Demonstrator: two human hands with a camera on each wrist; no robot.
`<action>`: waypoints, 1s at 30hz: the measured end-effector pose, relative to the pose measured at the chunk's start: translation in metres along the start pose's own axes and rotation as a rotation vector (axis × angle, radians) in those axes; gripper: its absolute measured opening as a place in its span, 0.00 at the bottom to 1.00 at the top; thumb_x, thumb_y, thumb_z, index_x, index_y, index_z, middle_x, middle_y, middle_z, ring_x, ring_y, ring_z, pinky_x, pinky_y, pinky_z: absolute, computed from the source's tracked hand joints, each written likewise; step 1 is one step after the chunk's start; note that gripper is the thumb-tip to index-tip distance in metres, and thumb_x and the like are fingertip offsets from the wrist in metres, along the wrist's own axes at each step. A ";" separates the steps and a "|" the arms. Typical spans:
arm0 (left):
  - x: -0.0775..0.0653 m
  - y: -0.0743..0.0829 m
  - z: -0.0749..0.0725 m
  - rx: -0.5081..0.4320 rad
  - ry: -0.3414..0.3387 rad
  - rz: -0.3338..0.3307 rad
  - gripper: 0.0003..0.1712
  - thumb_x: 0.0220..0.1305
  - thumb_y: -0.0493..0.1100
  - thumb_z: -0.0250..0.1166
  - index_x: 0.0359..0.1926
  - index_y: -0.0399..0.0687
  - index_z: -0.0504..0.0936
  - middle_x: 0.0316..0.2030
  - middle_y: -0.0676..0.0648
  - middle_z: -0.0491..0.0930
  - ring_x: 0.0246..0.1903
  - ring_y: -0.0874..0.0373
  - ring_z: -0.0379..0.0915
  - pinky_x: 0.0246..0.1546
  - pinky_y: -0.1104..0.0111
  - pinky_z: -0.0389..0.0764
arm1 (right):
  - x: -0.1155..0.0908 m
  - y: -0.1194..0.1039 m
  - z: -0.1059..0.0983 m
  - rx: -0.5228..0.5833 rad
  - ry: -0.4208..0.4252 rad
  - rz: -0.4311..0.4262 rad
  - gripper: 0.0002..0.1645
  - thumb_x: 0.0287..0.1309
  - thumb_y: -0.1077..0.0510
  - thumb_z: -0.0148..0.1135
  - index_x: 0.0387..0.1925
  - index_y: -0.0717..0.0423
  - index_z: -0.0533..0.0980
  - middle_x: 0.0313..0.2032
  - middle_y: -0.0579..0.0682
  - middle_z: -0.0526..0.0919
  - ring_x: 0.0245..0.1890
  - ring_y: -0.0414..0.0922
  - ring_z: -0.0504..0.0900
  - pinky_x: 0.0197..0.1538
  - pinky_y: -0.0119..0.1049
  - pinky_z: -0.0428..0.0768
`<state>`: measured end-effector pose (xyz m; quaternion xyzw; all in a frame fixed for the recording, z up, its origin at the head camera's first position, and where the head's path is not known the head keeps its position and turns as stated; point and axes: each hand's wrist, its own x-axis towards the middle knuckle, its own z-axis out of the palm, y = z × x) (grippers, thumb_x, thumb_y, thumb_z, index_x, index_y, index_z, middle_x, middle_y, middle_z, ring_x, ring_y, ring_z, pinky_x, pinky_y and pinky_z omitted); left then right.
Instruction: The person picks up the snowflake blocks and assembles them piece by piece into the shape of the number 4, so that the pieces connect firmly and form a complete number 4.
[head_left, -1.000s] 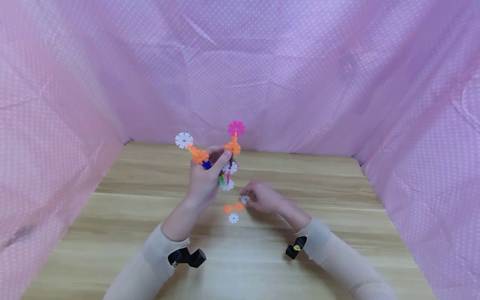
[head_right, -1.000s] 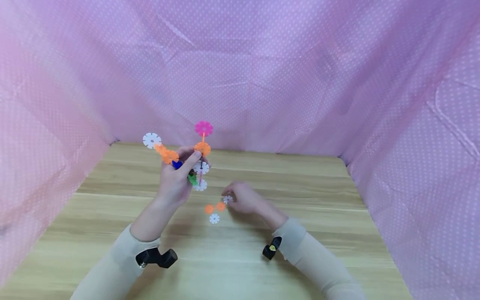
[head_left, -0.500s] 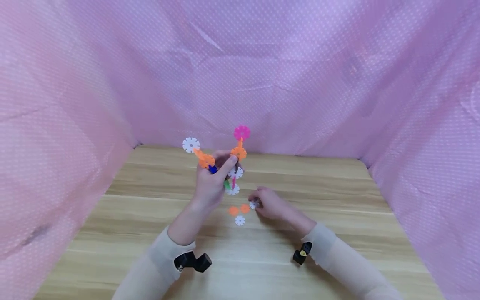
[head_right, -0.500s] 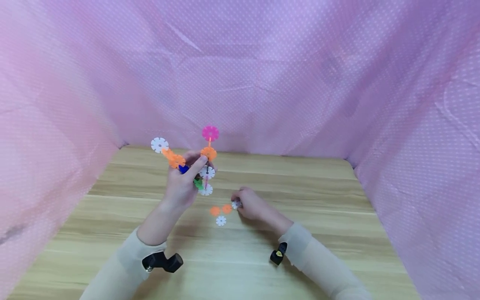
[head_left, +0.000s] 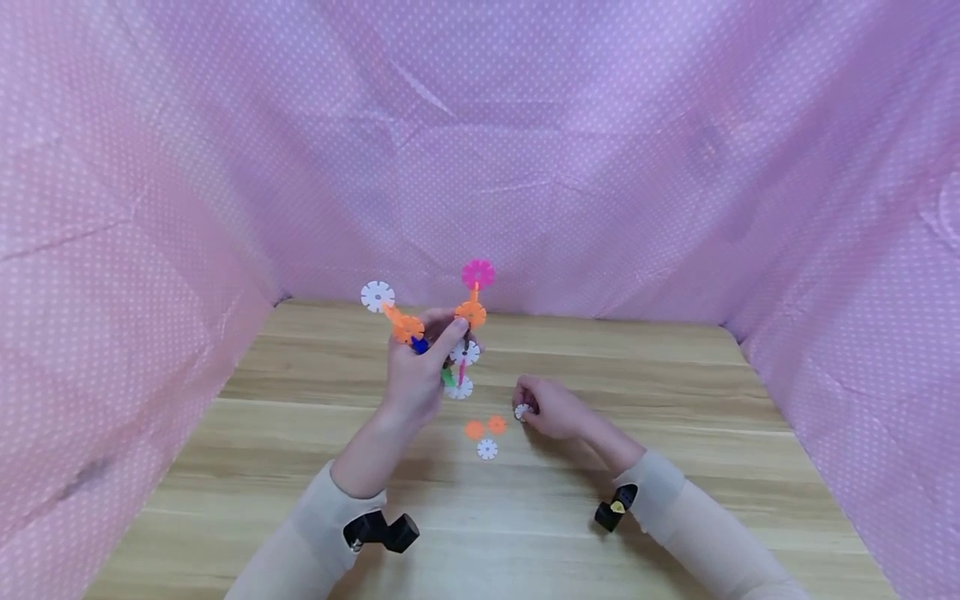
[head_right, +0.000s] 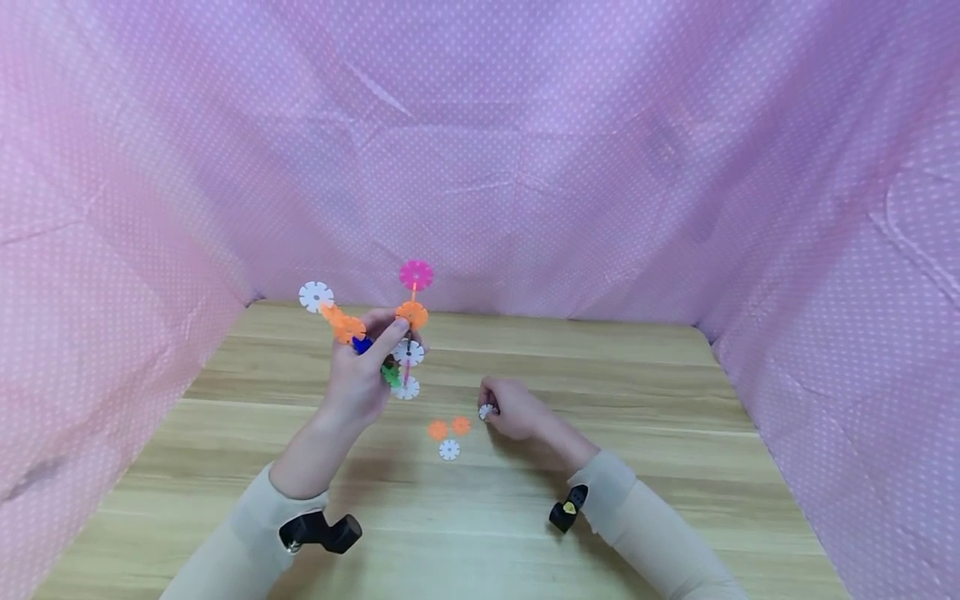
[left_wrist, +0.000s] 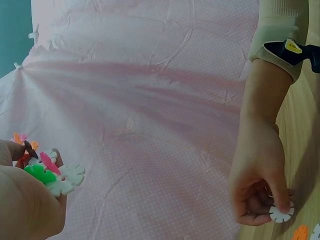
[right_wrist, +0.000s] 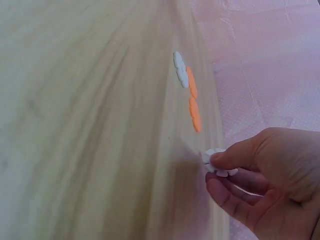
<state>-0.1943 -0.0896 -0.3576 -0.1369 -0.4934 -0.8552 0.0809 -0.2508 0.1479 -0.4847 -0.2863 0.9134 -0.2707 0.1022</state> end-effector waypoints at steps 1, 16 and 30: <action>0.000 0.001 0.000 0.002 0.000 -0.001 0.19 0.73 0.27 0.61 0.37 0.56 0.88 0.31 0.53 0.88 0.27 0.59 0.87 0.35 0.73 0.93 | 0.000 0.000 -0.002 0.016 0.017 0.005 0.09 0.64 0.68 0.68 0.41 0.54 0.78 0.34 0.44 0.83 0.34 0.36 0.79 0.37 0.26 0.83; 0.004 -0.001 0.003 0.003 -0.050 0.005 0.20 0.74 0.27 0.60 0.37 0.57 0.89 0.30 0.53 0.88 0.27 0.59 0.88 0.35 0.72 0.94 | -0.008 -0.033 -0.071 0.069 0.376 -0.117 0.04 0.67 0.65 0.70 0.41 0.59 0.82 0.35 0.50 0.90 0.36 0.44 0.89 0.41 0.35 0.93; 0.002 0.001 0.004 0.052 -0.049 0.023 0.21 0.73 0.28 0.61 0.36 0.60 0.89 0.31 0.55 0.88 0.31 0.62 0.86 0.36 0.74 0.93 | -0.020 -0.057 -0.095 0.055 0.482 -0.198 0.05 0.66 0.66 0.72 0.41 0.58 0.83 0.36 0.50 0.91 0.36 0.44 0.91 0.42 0.36 0.95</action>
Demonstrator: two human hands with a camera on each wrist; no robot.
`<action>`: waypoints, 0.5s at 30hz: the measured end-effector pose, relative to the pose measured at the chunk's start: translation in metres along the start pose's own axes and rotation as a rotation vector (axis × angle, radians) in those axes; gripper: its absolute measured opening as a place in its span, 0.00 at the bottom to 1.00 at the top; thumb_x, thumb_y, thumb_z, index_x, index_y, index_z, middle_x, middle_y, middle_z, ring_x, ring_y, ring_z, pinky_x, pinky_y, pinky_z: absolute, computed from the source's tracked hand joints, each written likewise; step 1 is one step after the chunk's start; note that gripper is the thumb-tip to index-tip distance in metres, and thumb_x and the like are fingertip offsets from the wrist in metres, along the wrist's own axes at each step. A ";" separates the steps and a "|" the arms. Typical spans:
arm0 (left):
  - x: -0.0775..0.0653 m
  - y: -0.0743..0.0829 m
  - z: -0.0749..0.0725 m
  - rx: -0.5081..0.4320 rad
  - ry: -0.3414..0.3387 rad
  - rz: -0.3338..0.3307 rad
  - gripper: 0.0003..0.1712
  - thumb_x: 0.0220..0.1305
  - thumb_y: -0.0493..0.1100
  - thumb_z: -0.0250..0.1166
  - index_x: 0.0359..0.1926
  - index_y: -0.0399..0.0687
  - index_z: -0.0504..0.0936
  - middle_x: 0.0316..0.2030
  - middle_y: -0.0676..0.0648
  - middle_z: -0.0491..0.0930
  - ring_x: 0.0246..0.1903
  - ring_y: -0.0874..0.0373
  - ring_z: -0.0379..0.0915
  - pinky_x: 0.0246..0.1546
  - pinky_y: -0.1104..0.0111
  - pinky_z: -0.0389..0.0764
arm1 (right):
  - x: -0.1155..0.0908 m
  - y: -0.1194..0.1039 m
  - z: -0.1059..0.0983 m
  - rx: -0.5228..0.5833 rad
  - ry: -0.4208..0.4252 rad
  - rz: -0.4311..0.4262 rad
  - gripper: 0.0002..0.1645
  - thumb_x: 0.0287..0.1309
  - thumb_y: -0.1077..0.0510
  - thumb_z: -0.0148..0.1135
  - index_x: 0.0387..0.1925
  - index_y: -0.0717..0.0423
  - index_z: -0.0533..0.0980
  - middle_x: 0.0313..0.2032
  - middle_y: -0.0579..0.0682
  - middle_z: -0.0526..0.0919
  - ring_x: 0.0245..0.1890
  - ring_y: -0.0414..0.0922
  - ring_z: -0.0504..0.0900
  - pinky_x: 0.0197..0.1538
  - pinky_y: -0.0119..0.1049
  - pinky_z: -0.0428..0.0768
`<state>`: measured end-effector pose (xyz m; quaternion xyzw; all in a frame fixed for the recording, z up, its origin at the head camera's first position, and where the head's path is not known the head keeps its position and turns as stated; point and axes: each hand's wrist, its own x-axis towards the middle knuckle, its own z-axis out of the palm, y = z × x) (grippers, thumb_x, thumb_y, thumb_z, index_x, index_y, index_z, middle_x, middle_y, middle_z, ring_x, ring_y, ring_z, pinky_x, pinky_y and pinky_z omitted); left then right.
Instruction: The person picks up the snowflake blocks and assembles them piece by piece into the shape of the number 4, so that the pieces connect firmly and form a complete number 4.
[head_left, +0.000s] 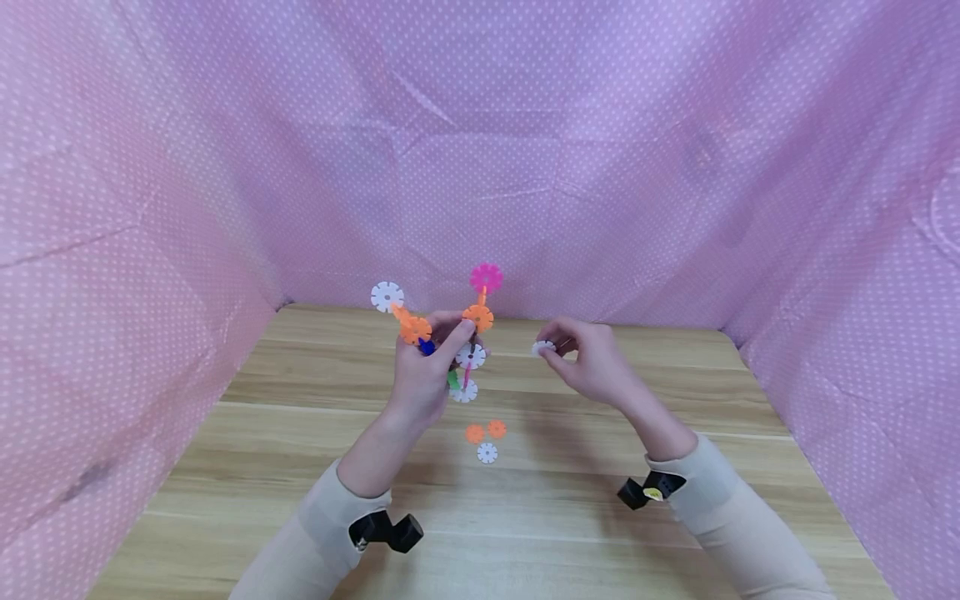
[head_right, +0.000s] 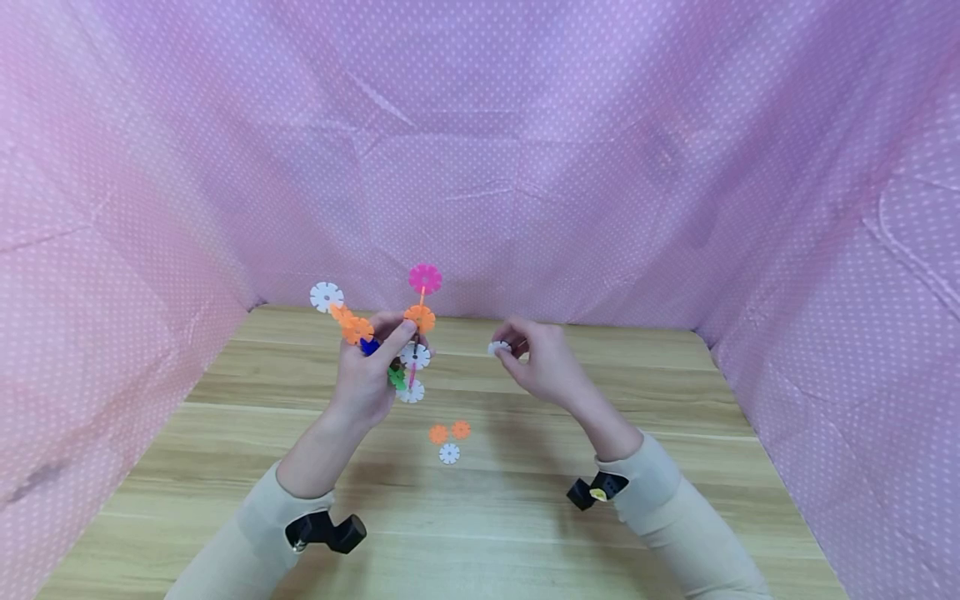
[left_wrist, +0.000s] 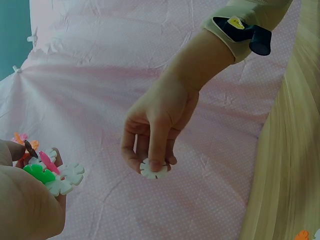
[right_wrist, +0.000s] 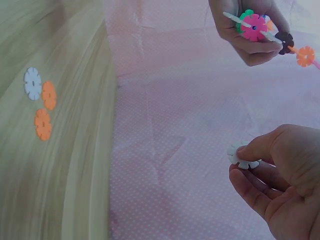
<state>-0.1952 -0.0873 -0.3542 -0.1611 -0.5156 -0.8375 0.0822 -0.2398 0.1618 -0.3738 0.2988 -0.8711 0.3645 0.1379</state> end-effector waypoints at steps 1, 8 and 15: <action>0.000 0.000 0.000 0.000 0.000 -0.001 0.21 0.73 0.28 0.60 0.36 0.60 0.89 0.31 0.55 0.88 0.31 0.62 0.86 0.36 0.74 0.93 | 0.000 -0.002 -0.001 0.002 0.003 -0.004 0.05 0.65 0.66 0.72 0.41 0.58 0.84 0.36 0.50 0.91 0.36 0.44 0.91 0.42 0.36 0.95; 0.000 0.000 0.001 -0.005 0.003 0.003 0.20 0.73 0.28 0.61 0.37 0.59 0.89 0.30 0.56 0.88 0.29 0.61 0.87 0.34 0.75 0.92 | 0.002 -0.014 -0.011 0.014 0.057 -0.075 0.06 0.64 0.69 0.72 0.41 0.59 0.84 0.35 0.51 0.92 0.33 0.44 0.90 0.41 0.38 0.95; 0.001 -0.003 0.003 -0.017 -0.007 0.001 0.20 0.73 0.28 0.61 0.37 0.59 0.89 0.31 0.55 0.88 0.29 0.60 0.87 0.34 0.73 0.92 | 0.002 -0.026 -0.019 0.029 0.148 -0.142 0.07 0.62 0.69 0.74 0.40 0.60 0.85 0.34 0.51 0.92 0.31 0.42 0.89 0.40 0.26 0.92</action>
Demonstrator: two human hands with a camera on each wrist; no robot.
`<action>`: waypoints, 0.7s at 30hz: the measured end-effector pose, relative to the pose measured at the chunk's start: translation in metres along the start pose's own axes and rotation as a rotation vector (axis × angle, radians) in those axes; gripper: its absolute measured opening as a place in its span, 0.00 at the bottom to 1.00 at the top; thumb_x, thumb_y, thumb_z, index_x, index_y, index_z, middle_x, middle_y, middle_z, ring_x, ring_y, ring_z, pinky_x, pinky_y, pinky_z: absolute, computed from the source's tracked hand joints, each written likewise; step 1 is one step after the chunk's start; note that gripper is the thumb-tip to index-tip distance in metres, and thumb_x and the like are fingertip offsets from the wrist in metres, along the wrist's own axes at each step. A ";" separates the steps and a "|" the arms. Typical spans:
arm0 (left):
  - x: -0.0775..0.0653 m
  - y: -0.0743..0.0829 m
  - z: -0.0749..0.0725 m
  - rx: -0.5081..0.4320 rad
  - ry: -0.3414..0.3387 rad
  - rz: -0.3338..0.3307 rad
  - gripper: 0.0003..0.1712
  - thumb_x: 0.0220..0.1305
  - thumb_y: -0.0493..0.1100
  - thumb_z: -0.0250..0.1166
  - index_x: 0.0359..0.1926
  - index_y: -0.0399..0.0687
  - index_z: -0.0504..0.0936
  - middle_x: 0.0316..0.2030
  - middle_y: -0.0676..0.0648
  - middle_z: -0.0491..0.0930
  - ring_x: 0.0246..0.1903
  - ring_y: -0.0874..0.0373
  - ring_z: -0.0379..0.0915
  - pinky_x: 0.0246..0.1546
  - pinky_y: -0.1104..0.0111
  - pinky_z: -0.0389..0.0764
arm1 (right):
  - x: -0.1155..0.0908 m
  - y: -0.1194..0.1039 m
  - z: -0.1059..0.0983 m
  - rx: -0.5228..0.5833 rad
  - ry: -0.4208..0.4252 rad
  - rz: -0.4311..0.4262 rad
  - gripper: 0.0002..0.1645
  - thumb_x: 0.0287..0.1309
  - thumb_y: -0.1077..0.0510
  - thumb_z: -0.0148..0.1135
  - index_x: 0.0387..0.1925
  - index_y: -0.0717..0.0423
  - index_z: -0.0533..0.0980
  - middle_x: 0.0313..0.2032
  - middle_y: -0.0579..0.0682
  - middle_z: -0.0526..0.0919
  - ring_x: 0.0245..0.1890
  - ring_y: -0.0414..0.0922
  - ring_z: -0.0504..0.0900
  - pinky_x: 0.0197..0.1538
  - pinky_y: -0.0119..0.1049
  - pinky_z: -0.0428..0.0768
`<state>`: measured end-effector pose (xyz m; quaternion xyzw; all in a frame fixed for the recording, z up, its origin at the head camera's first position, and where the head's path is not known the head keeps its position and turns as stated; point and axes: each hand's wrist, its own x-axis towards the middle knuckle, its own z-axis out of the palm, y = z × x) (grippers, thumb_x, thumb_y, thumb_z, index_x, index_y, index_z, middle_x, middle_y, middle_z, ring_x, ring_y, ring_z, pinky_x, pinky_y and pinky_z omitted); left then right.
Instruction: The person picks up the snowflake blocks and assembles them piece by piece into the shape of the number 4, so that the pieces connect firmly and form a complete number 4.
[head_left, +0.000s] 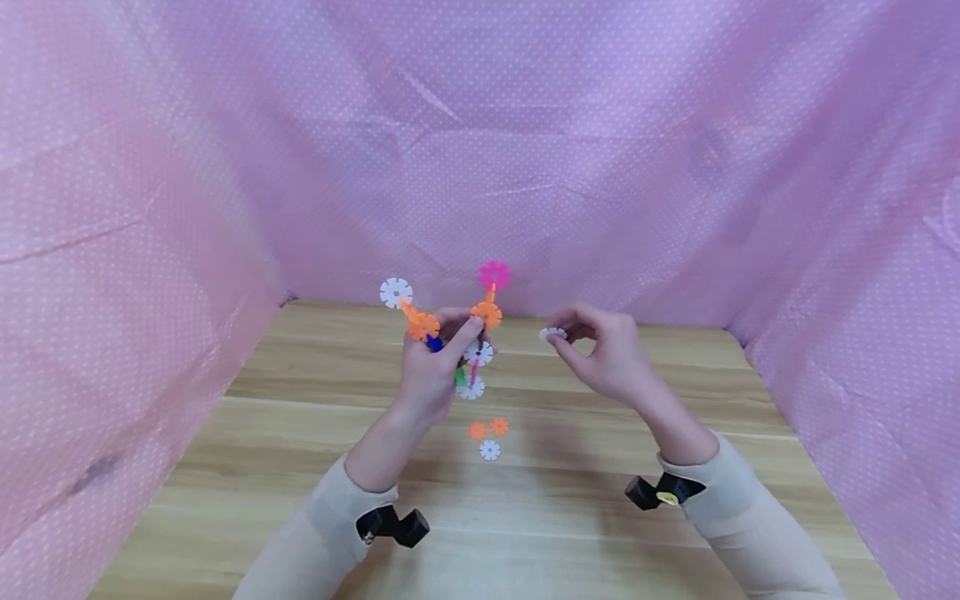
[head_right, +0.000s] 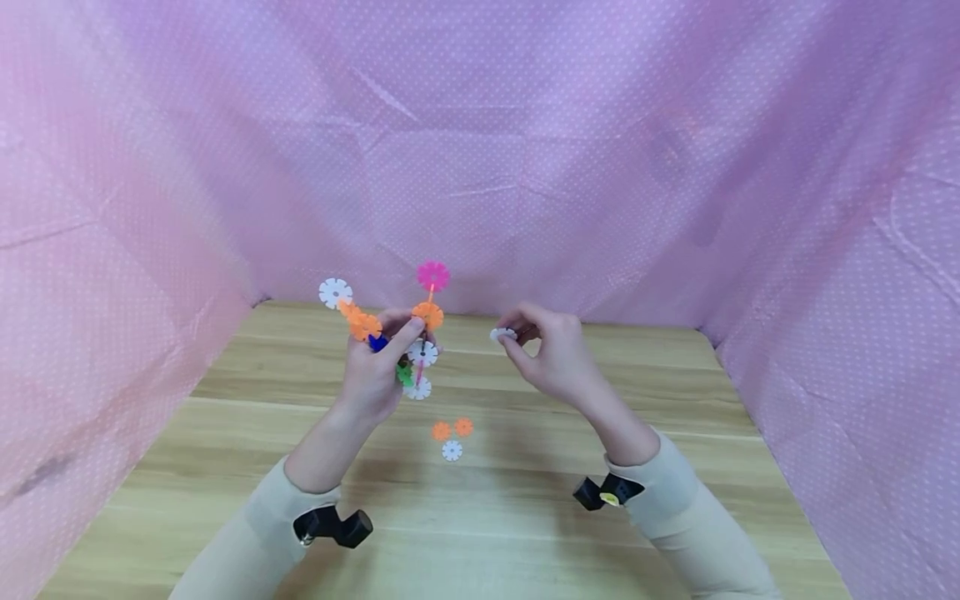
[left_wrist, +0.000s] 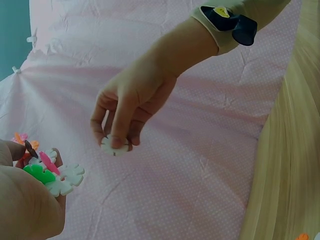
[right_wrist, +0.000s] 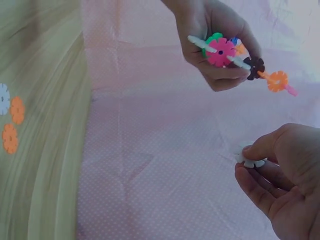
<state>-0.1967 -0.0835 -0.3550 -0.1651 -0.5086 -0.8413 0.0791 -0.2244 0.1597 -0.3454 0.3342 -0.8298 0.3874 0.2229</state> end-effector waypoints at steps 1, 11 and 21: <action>0.000 -0.001 0.001 -0.001 -0.001 0.000 0.20 0.73 0.27 0.61 0.37 0.59 0.89 0.31 0.55 0.88 0.29 0.59 0.88 0.34 0.73 0.92 | 0.000 -0.001 -0.001 0.000 0.015 -0.008 0.07 0.62 0.69 0.74 0.40 0.59 0.85 0.34 0.51 0.92 0.31 0.42 0.89 0.40 0.24 0.91; -0.001 -0.003 0.004 0.001 0.009 0.005 0.20 0.73 0.27 0.61 0.37 0.59 0.90 0.31 0.55 0.88 0.29 0.60 0.87 0.34 0.73 0.93 | 0.003 -0.010 -0.007 0.014 0.070 -0.062 0.06 0.60 0.70 0.74 0.38 0.62 0.85 0.34 0.54 0.92 0.31 0.41 0.89 0.42 0.21 0.90; 0.000 -0.007 0.008 0.016 0.011 0.037 0.18 0.72 0.27 0.63 0.37 0.57 0.89 0.32 0.55 0.89 0.29 0.61 0.87 0.35 0.74 0.92 | 0.004 -0.019 -0.011 0.007 0.084 -0.121 0.07 0.58 0.72 0.72 0.36 0.61 0.84 0.33 0.52 0.92 0.34 0.43 0.90 0.49 0.19 0.89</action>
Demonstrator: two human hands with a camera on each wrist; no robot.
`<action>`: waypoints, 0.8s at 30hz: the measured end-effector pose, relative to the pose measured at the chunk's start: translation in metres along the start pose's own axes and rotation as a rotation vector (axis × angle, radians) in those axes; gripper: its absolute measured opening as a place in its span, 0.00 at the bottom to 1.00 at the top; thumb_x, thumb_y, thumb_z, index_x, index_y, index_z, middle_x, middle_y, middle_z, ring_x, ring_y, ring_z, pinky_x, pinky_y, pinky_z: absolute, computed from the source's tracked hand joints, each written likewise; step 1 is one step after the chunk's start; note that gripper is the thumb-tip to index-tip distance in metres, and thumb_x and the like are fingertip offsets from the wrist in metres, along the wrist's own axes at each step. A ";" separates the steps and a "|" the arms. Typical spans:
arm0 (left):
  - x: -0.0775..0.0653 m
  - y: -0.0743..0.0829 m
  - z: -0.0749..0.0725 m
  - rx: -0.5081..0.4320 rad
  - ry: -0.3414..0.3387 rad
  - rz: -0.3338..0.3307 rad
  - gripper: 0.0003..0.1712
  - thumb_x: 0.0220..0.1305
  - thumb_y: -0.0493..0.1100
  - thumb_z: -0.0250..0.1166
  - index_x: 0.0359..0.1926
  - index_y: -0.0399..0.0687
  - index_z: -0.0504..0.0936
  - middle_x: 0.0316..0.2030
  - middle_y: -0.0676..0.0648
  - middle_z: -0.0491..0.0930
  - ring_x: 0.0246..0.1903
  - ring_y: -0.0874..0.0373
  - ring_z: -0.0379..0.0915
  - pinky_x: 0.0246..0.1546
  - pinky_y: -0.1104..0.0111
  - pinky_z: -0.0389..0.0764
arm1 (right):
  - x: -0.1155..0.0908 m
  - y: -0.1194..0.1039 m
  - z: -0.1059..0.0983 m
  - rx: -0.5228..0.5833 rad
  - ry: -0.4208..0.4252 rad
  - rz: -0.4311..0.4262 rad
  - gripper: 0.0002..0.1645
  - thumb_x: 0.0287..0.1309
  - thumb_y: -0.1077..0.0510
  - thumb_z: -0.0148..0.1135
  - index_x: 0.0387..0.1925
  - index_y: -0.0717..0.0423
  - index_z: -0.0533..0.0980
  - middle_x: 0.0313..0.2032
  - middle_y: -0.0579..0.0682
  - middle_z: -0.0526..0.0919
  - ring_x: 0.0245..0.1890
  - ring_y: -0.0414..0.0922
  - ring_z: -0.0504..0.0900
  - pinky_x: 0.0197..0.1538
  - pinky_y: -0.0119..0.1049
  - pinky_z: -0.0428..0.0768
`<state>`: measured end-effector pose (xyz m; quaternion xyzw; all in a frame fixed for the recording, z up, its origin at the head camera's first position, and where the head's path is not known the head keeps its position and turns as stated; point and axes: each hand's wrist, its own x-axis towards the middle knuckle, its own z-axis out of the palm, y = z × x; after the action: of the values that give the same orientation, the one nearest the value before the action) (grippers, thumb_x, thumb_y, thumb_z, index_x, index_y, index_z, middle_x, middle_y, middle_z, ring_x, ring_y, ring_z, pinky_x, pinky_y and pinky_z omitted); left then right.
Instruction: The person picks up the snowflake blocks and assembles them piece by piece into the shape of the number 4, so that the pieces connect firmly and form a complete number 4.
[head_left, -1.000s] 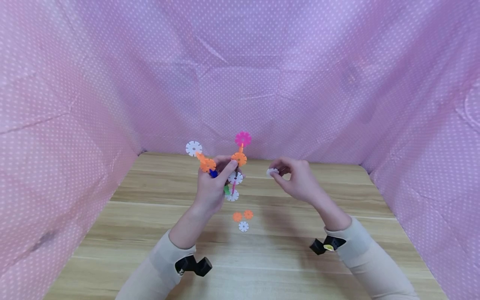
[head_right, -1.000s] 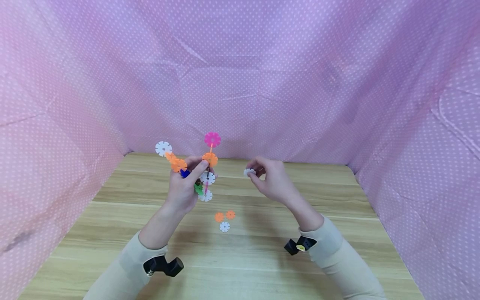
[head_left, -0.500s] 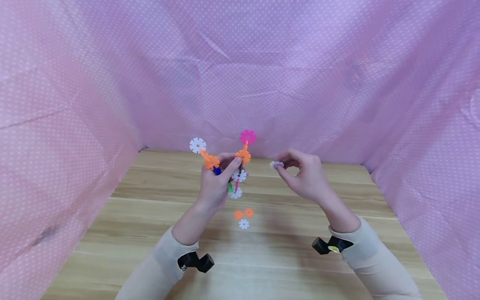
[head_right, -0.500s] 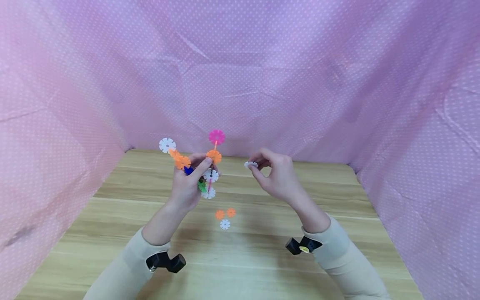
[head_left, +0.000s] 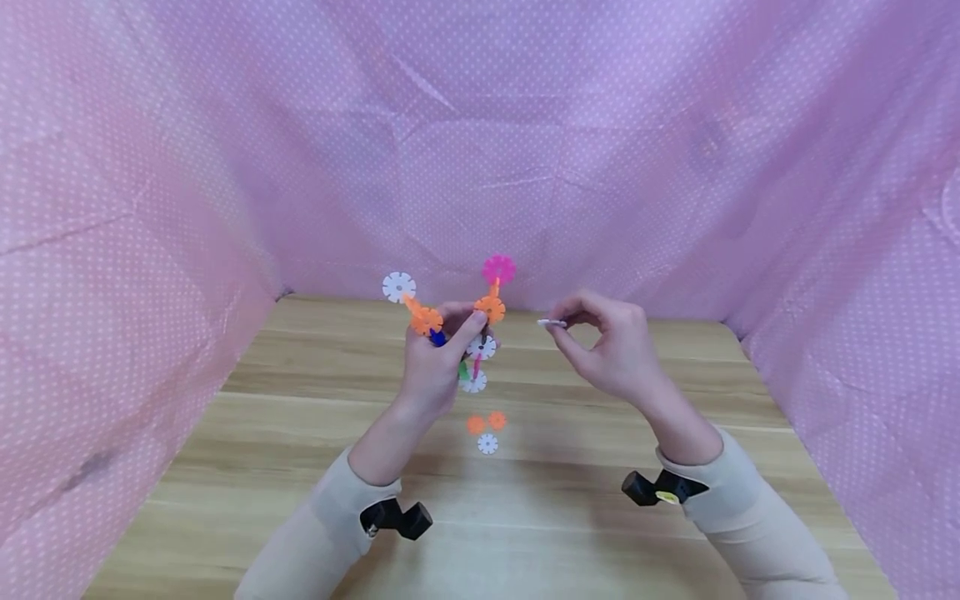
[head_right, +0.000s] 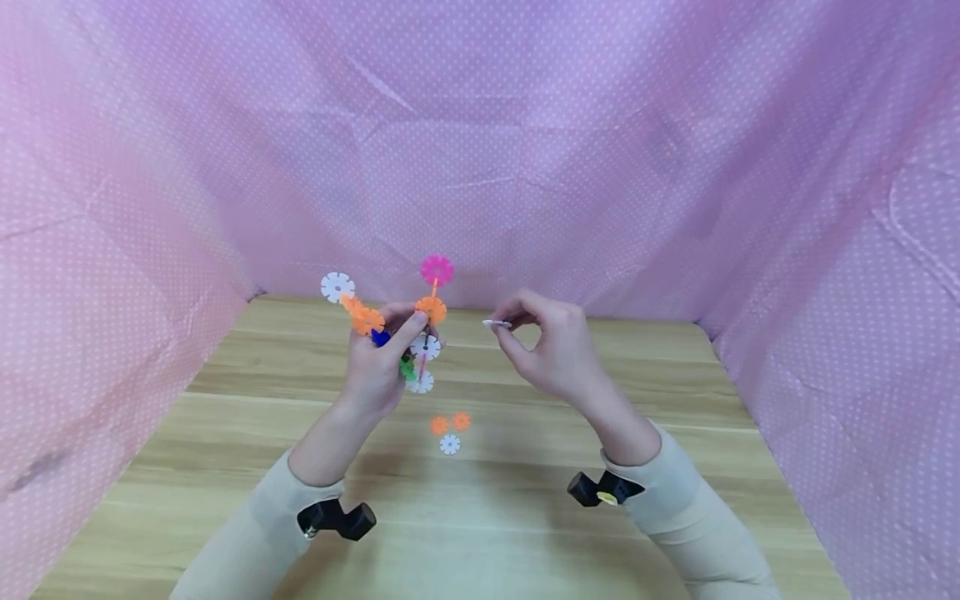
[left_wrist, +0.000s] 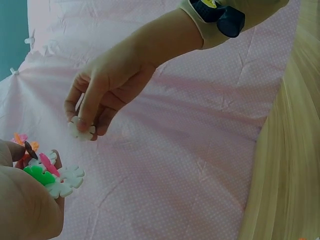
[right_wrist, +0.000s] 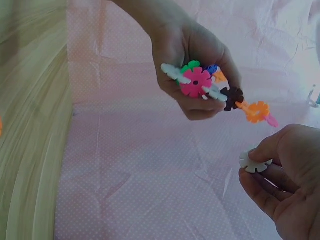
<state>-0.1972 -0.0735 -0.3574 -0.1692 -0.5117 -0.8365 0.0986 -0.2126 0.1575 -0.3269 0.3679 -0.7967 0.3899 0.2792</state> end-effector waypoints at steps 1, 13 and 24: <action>0.000 0.000 0.000 0.000 0.001 0.003 0.18 0.71 0.27 0.63 0.37 0.57 0.89 0.32 0.55 0.89 0.29 0.61 0.87 0.34 0.74 0.92 | 0.001 -0.002 0.000 0.000 0.004 -0.008 0.08 0.57 0.73 0.73 0.36 0.61 0.84 0.33 0.53 0.92 0.34 0.43 0.90 0.49 0.20 0.89; 0.000 -0.002 -0.001 -0.001 -0.007 -0.012 0.20 0.72 0.27 0.63 0.36 0.59 0.90 0.32 0.56 0.89 0.28 0.60 0.87 0.33 0.73 0.92 | 0.007 -0.019 0.009 0.047 0.057 -0.038 0.11 0.53 0.75 0.75 0.32 0.60 0.84 0.34 0.52 0.93 0.35 0.46 0.92 0.51 0.21 0.90; -0.001 -0.002 0.000 0.022 -0.015 0.008 0.19 0.71 0.27 0.63 0.37 0.58 0.88 0.33 0.56 0.90 0.28 0.61 0.87 0.35 0.73 0.93 | 0.011 -0.024 0.017 0.038 0.077 -0.076 0.11 0.51 0.75 0.77 0.29 0.60 0.83 0.34 0.55 0.93 0.36 0.51 0.93 0.53 0.21 0.89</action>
<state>-0.1968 -0.0727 -0.3595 -0.1763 -0.5210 -0.8292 0.0998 -0.2018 0.1290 -0.3181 0.3876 -0.7633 0.4079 0.3174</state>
